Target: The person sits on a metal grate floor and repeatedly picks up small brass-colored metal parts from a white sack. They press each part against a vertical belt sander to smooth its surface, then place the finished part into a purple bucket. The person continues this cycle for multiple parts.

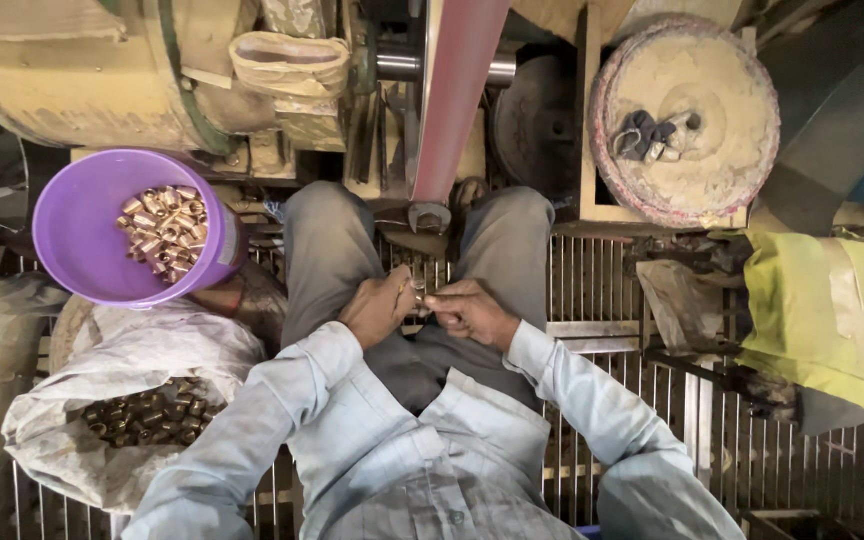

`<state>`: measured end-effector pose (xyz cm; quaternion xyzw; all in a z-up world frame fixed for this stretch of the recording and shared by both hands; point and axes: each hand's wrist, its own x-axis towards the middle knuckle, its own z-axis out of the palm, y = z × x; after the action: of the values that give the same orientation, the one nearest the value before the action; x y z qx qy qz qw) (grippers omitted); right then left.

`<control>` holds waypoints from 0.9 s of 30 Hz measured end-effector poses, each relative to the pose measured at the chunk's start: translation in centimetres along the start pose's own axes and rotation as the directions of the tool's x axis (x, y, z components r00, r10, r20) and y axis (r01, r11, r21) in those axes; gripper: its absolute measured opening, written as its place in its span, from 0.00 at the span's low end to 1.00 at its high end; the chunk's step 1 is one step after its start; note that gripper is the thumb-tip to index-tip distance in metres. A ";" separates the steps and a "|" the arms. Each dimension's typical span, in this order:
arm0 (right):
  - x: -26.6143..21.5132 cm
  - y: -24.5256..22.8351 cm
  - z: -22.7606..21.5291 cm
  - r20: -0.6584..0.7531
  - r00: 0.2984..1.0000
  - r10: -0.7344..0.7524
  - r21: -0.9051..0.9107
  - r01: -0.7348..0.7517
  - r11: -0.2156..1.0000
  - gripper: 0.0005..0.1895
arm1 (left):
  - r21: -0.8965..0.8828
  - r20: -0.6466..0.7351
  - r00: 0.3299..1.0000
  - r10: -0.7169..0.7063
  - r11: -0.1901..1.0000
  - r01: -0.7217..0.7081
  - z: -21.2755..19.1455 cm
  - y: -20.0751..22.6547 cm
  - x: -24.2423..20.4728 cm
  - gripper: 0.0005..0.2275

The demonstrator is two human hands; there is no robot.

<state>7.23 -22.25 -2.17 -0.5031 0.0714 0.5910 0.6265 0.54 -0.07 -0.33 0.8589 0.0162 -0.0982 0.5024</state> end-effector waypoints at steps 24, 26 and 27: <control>-2.8 -1.4 2.4 0.195 0.679 -0.708 -0.851 0.476 0.221 0.16 | -0.184 -0.004 0.999 -0.034 0.982 0.033 0.0 0.6 0.1 0.11; -1.8 -0.6 1.5 0.039 0.807 -0.590 -0.718 0.433 0.545 0.17 | -0.191 -0.002 0.997 -0.073 0.979 0.072 0.3 0.2 0.3 0.10; -1.4 -0.1 1.2 -0.051 0.895 -0.442 -0.558 0.342 0.756 0.17 | -0.196 0.002 0.996 -0.093 0.976 0.092 0.5 0.2 0.2 0.10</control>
<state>6.27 -22.38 -0.60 -0.7120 -0.1475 0.3941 0.5621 0.66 -0.58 -0.41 0.8040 0.0677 -0.1162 0.5792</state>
